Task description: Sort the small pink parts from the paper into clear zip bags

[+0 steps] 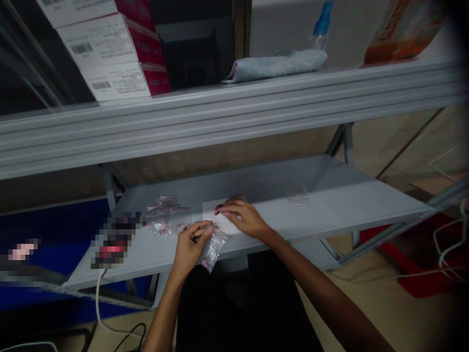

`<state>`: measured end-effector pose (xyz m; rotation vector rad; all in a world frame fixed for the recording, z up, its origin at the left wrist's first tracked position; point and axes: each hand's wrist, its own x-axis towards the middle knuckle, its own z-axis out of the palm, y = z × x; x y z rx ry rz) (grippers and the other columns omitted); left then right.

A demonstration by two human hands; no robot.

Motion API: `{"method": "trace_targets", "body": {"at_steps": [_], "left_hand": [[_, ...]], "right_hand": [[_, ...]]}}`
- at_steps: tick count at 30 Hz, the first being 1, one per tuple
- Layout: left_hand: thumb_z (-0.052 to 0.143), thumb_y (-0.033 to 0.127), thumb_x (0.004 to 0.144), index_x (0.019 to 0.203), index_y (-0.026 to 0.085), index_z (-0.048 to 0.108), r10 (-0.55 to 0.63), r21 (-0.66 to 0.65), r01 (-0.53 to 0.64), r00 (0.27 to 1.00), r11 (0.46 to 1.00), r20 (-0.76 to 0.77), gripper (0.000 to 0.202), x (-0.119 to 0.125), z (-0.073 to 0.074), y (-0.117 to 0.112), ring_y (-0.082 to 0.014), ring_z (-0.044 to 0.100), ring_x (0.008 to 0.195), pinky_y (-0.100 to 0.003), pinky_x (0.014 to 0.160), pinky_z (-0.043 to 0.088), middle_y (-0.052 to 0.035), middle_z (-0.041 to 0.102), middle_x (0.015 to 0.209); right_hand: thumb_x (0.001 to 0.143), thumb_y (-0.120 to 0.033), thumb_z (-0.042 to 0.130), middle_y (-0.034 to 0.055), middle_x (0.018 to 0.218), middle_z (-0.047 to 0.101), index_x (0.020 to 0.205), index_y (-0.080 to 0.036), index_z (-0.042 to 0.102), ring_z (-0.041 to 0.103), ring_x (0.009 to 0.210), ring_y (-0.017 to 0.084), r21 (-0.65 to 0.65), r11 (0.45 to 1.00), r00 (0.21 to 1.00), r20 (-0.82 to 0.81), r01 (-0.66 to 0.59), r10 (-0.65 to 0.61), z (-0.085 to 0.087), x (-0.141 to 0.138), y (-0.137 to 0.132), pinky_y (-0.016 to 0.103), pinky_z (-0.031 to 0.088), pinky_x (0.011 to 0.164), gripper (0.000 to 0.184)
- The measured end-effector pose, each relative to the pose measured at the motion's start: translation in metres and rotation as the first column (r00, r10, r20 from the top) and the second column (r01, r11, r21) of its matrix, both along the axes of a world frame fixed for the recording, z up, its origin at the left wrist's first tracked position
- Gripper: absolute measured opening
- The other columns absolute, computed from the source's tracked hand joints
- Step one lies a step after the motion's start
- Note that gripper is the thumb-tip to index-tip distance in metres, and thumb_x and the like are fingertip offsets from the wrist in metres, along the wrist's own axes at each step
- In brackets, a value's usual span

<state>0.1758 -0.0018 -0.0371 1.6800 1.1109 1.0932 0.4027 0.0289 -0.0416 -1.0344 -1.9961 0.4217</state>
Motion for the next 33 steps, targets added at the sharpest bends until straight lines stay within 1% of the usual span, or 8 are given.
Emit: {"method": "trace_targets", "body": {"at_steps": [3,7,9,14,18,23,28,33], "left_hand": [[0.066,0.038,0.087,0.11,0.016,0.069,-0.013,-0.017,0.013,1.0,1.0,0.012,0.032,0.0,0.0,-0.001,-0.0244,0.075,0.09,-0.032,0.078,0.056,-0.0097,0.079,0.099],[0.066,0.038,0.087,0.111,0.016,0.068,-0.017,-0.022,0.017,1.0,1.0,0.007,0.033,0.0,0.001,-0.001,-0.025,0.074,0.091,-0.032,0.078,0.056,-0.0098,0.079,0.098],[0.066,0.038,0.087,0.111,0.016,0.068,-0.017,-0.026,0.017,1.0,0.999,0.009,0.034,0.0,0.0,-0.001,-0.0253,0.074,0.092,-0.032,0.078,0.056,-0.0102,0.079,0.099],[0.067,0.036,0.086,0.109,0.016,0.069,-0.007,-0.012,0.007,1.0,1.0,0.022,0.03,0.0,-0.001,-0.001,-0.0236,0.074,0.091,-0.03,0.078,0.055,-0.0094,0.079,0.099],[0.068,0.036,0.085,0.108,0.016,0.069,-0.002,-0.008,0.003,1.0,1.0,0.025,0.03,0.001,0.001,-0.001,-0.0233,0.075,0.089,-0.03,0.077,0.056,-0.0091,0.079,0.099],[0.069,0.036,0.085,0.106,0.016,0.071,0.013,0.007,-0.013,1.0,1.0,0.01,0.029,0.002,0.002,-0.002,-0.0228,0.075,0.087,-0.03,0.077,0.057,-0.0091,0.078,0.101],[0.069,0.036,0.085,0.107,0.016,0.071,0.009,0.014,-0.01,1.0,1.0,0.01,0.03,0.001,0.002,-0.001,-0.023,0.075,0.088,-0.029,0.077,0.057,-0.009,0.078,0.1],[0.069,0.036,0.085,0.107,0.016,0.07,0.006,0.011,-0.006,1.0,1.0,0.002,0.03,0.002,0.002,-0.001,-0.0232,0.075,0.089,-0.03,0.077,0.057,-0.009,0.079,0.099]], "right_hand": [[0.095,-0.019,0.051,0.0093,0.126,0.065,0.122,-0.023,0.068,0.055,0.119,0.025,0.11,0.985,0.969,0.194,0.134,-0.153,-0.006,0.007,0.008,0.042,0.042,0.103,0.032],[0.093,-0.012,0.05,0.008,0.11,0.072,0.117,-0.023,0.072,0.061,0.108,0.024,0.128,0.988,0.94,0.318,0.082,-0.119,-0.007,0.006,0.01,0.04,0.043,0.099,0.034],[0.091,-0.011,0.052,0.0075,0.107,0.073,0.114,-0.024,0.073,0.061,0.106,0.024,0.126,0.988,0.943,0.309,0.092,-0.128,-0.008,0.004,0.009,0.04,0.043,0.098,0.034],[0.091,-0.014,0.053,0.0083,0.124,0.067,0.125,-0.021,0.066,0.057,0.116,0.025,0.159,0.976,0.94,0.283,0.149,-0.189,-0.013,0.005,0.009,0.043,0.042,0.102,0.038],[0.091,-0.014,0.05,0.0073,0.115,0.072,0.121,-0.021,0.068,0.063,0.107,0.024,0.13,0.976,0.95,0.235,0.176,-0.203,-0.015,0.008,0.01,0.041,0.046,0.098,0.036],[0.087,-0.008,0.048,0.0076,0.122,0.07,0.124,-0.021,0.066,0.061,0.113,0.023,0.14,0.968,0.955,0.185,0.21,-0.234,-0.014,0.009,0.011,0.041,0.046,0.1,0.043],[0.09,-0.012,0.05,0.0078,0.113,0.073,0.116,-0.019,0.071,0.064,0.106,0.022,0.101,0.957,0.949,0.138,0.27,-0.283,-0.017,0.009,0.012,0.038,0.048,0.097,0.034],[0.091,-0.015,0.056,0.0067,0.109,0.074,0.113,-0.019,0.071,0.063,0.103,0.022,0.099,0.967,0.95,0.188,0.235,-0.25,-0.019,0.01,0.013,0.036,0.048,0.094,0.027]]}}
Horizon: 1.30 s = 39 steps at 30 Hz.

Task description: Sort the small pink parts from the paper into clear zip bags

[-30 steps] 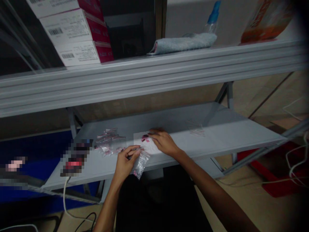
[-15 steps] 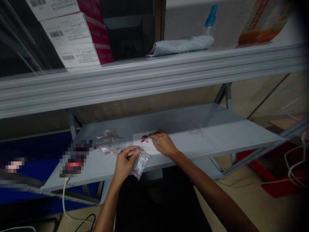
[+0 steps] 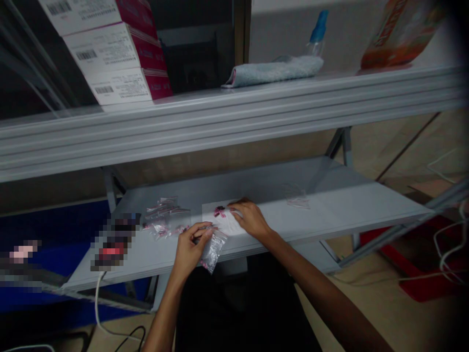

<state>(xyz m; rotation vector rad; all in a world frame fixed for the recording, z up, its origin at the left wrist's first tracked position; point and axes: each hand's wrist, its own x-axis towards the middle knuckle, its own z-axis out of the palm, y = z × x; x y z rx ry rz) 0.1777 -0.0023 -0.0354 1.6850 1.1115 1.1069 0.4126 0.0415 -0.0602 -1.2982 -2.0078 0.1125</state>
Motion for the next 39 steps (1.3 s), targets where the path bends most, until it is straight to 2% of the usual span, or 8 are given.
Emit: {"method": "trace_targets", "body": {"at_steps": [7,15,20,25,29,33,37,39], "left_hand": [[0.068,0.036,0.085,0.108,0.016,0.07,-0.004,-0.014,0.004,1.0,1.0,0.007,0.03,0.001,0.001,0.001,-0.0233,0.075,0.09,-0.03,0.079,0.056,-0.0093,0.079,0.099],[0.068,0.035,0.086,0.108,0.016,0.07,-0.004,0.004,0.004,1.0,1.0,-0.006,0.03,0.001,0.0,0.001,-0.0228,0.074,0.09,-0.03,0.079,0.055,-0.009,0.078,0.099],[0.068,0.035,0.087,0.109,0.016,0.069,-0.013,0.003,0.013,1.0,1.0,-0.01,0.029,0.001,-0.001,0.003,-0.0216,0.074,0.091,-0.028,0.081,0.054,-0.0082,0.078,0.1],[0.069,0.035,0.085,0.109,0.017,0.069,-0.013,-0.02,0.013,1.0,1.0,0.014,0.03,0.001,-0.005,0.002,-0.0219,0.074,0.087,-0.028,0.077,0.054,-0.0075,0.079,0.096],[0.07,0.035,0.085,0.107,0.017,0.07,-0.019,-0.025,0.019,0.999,0.999,0.031,0.028,0.001,-0.008,0.002,-0.0215,0.074,0.084,-0.027,0.072,0.054,-0.0079,0.079,0.097],[0.07,0.035,0.085,0.106,0.016,0.07,-0.016,-0.02,0.017,1.0,1.0,0.02,0.028,0.001,-0.007,0.002,-0.0213,0.074,0.084,-0.027,0.072,0.053,-0.0084,0.078,0.099],[0.069,0.035,0.085,0.105,0.016,0.07,-0.021,-0.012,0.021,1.0,1.0,0.015,0.027,0.003,-0.005,0.001,-0.0217,0.073,0.087,-0.027,0.074,0.052,-0.0082,0.078,0.1],[0.068,0.035,0.086,0.105,0.016,0.069,-0.024,-0.019,0.024,0.999,1.0,0.021,0.027,0.004,-0.002,0.0,-0.0213,0.073,0.085,-0.026,0.071,0.052,-0.0081,0.078,0.096]], "right_hand": [[0.093,-0.022,0.059,0.0091,0.112,0.071,0.118,-0.02,0.069,0.061,0.106,0.023,0.056,0.994,0.994,0.055,-0.097,0.094,0.006,-0.001,-0.004,0.038,0.045,0.096,0.028],[0.092,-0.024,0.063,0.0069,0.094,0.073,0.09,-0.02,0.075,0.062,0.097,0.022,0.044,0.988,0.987,0.059,-0.149,0.147,0.007,-0.003,-0.001,0.037,0.045,0.092,0.013],[0.091,-0.023,0.065,0.0067,0.094,0.072,0.089,-0.019,0.074,0.063,0.096,0.021,0.062,0.972,0.962,-0.145,-0.225,0.232,0.012,-0.008,-0.005,0.037,0.047,0.09,0.009],[0.088,-0.03,0.07,0.0052,0.098,0.07,0.088,-0.021,0.073,0.063,0.1,0.019,0.028,0.902,0.833,-0.373,-0.431,0.409,0.021,-0.02,-0.019,0.035,0.048,0.09,0.009],[0.088,-0.031,0.07,0.0045,0.093,0.067,0.088,-0.02,0.074,0.061,0.098,0.018,-0.034,0.855,0.778,-0.434,-0.517,0.454,0.016,-0.025,-0.022,0.033,0.048,0.086,0.011],[0.087,-0.033,0.069,0.0045,0.092,0.064,0.087,-0.019,0.074,0.06,0.094,0.018,-0.087,0.842,0.762,-0.484,-0.532,0.432,0.01,-0.025,-0.022,0.028,0.047,0.074,0.015],[0.089,-0.033,0.068,0.0046,0.095,0.064,0.09,-0.021,0.075,0.06,0.097,0.018,-0.075,0.818,0.74,-0.479,-0.57,0.472,0.011,-0.024,-0.025,0.032,0.048,0.082,0.014],[0.091,-0.032,0.066,0.0048,0.097,0.065,0.093,-0.021,0.075,0.061,0.096,0.018,-0.051,0.837,0.748,-0.481,-0.544,0.457,0.011,-0.024,-0.025,0.033,0.049,0.084,0.014]]}}
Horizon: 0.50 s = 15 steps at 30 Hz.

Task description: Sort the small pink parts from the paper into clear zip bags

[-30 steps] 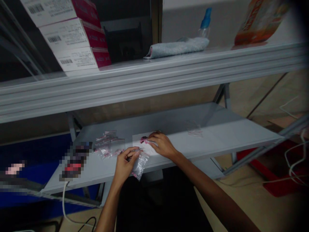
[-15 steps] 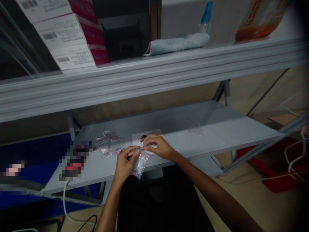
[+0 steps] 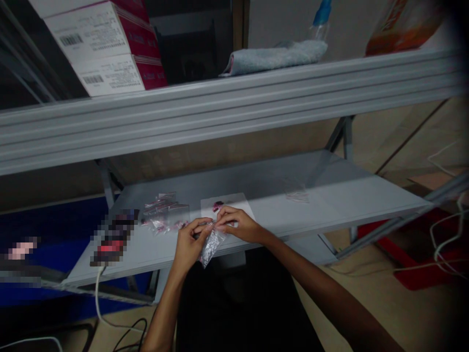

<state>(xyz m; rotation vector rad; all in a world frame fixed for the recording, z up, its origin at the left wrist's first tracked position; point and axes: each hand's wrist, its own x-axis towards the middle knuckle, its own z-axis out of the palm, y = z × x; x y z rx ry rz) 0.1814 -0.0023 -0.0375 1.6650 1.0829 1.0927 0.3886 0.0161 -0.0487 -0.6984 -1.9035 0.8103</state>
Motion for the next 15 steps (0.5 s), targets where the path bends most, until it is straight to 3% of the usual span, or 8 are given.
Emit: {"method": "trace_targets", "body": {"at_steps": [2,6,10,15], "left_hand": [[0.067,0.035,0.087,0.106,0.016,0.066,-0.004,-0.008,0.005,1.0,1.0,0.018,0.027,0.001,0.003,-0.001,-0.02,0.072,0.078,-0.026,0.067,0.051,-0.0076,0.078,0.09],[0.068,0.037,0.086,0.102,0.018,0.059,0.038,-0.032,-0.036,0.996,0.999,0.085,0.027,0.001,0.007,0.0,-0.0164,0.068,0.063,-0.022,0.058,0.046,-0.0045,0.078,0.078],[0.069,0.037,0.085,0.1,0.019,0.056,0.058,-0.065,-0.049,0.987,0.997,0.149,0.027,-0.001,0.004,0.001,-0.0139,0.065,0.06,-0.02,0.056,0.043,-0.0042,0.078,0.079],[0.07,0.037,0.083,0.099,0.019,0.057,0.063,-0.043,-0.057,0.985,0.997,0.159,0.027,-0.001,0.004,0.0,-0.0105,0.056,0.051,-0.018,0.052,0.038,0.0012,0.071,0.065]], "right_hand": [[0.092,-0.029,0.063,0.0055,0.096,0.066,0.095,-0.021,0.074,0.062,0.09,0.017,0.018,0.99,0.989,-0.041,0.143,-0.142,-0.001,0.0,0.002,0.031,0.05,0.078,0.014],[0.091,-0.023,0.062,0.0065,0.09,0.067,0.094,-0.019,0.074,0.062,0.085,0.018,0.107,0.906,0.912,-0.006,0.409,-0.411,-0.008,0.002,0.007,0.031,0.05,0.073,0.013],[0.088,-0.016,0.064,0.0067,0.098,0.066,0.098,-0.02,0.074,0.059,0.098,0.021,0.23,0.892,0.88,0.193,0.389,-0.433,-0.013,0.001,0.008,0.037,0.047,0.09,0.015],[0.087,-0.014,0.064,0.0073,0.1,0.065,0.095,-0.019,0.072,0.057,0.102,0.021,0.25,0.897,0.852,0.299,0.364,-0.429,-0.011,-0.002,0.007,0.037,0.046,0.093,0.013]]}}
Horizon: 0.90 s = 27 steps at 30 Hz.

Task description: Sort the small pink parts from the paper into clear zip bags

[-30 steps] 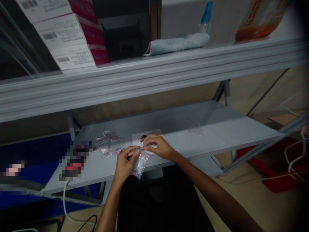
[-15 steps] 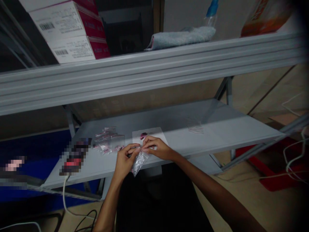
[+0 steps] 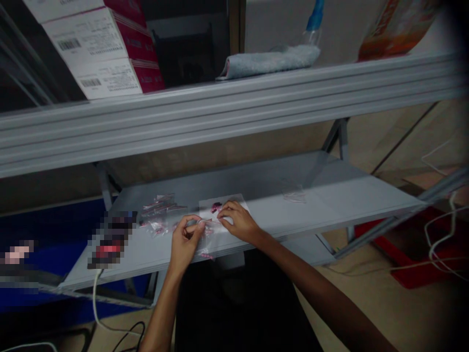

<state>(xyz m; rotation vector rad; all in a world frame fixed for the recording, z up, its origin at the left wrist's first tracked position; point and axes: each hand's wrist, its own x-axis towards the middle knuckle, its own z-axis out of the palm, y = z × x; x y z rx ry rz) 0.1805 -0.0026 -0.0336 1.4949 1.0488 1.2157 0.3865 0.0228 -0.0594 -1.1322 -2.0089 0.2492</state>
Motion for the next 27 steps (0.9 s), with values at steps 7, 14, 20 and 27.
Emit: {"method": "trace_targets", "body": {"at_steps": [7,14,20,27], "left_hand": [[0.069,0.038,0.084,0.096,0.018,0.056,0.007,-0.016,-0.007,1.0,1.0,-0.009,0.027,0.0009,0.003,-0.0014,-0.0094,0.049,0.048,-0.018,0.049,0.032,0.0042,0.064,0.057],[0.067,0.039,0.086,0.098,0.02,0.055,-0.023,-0.016,0.023,1.0,1.0,-0.019,0.025,-0.0011,-0.0018,0.0002,-0.0111,0.049,0.049,-0.02,0.049,0.031,0.0022,0.067,0.064],[0.067,0.038,0.086,0.098,0.018,0.058,-0.03,0.023,0.032,0.997,0.999,-0.07,0.026,-0.0002,-0.0008,-0.0002,-0.0111,0.055,0.053,-0.019,0.05,0.033,-0.0008,0.07,0.07],[0.069,0.038,0.084,0.098,0.017,0.059,-0.038,0.023,0.04,0.996,0.999,-0.078,0.026,0.0016,0.0031,-0.0008,-0.0124,0.057,0.056,-0.02,0.053,0.034,0.001,0.069,0.067]], "right_hand": [[0.088,-0.019,0.064,0.0077,0.108,0.063,0.109,-0.02,0.068,0.054,0.108,0.022,-0.043,0.999,0.999,0.046,0.019,-0.017,0.0004,-0.0021,0.0015,0.039,0.044,0.097,0.021],[0.087,-0.015,0.063,0.009,0.102,0.063,0.095,-0.019,0.069,0.054,0.103,0.024,-0.003,0.998,0.997,0.045,0.058,-0.058,-0.0052,-0.0018,0.0056,0.039,0.044,0.092,0.011],[0.091,-0.013,0.058,0.0069,0.095,0.068,0.096,-0.019,0.068,0.058,0.093,0.022,-0.023,0.999,1.0,-0.003,0.031,-0.031,-0.0016,-0.001,0.0057,0.036,0.045,0.086,0.012],[0.088,-0.012,0.063,0.0073,0.107,0.07,0.105,-0.02,0.066,0.06,0.099,0.022,-0.04,0.998,0.999,0.002,0.038,-0.038,0.0007,-0.002,0.0028,0.036,0.046,0.087,0.019]]}}
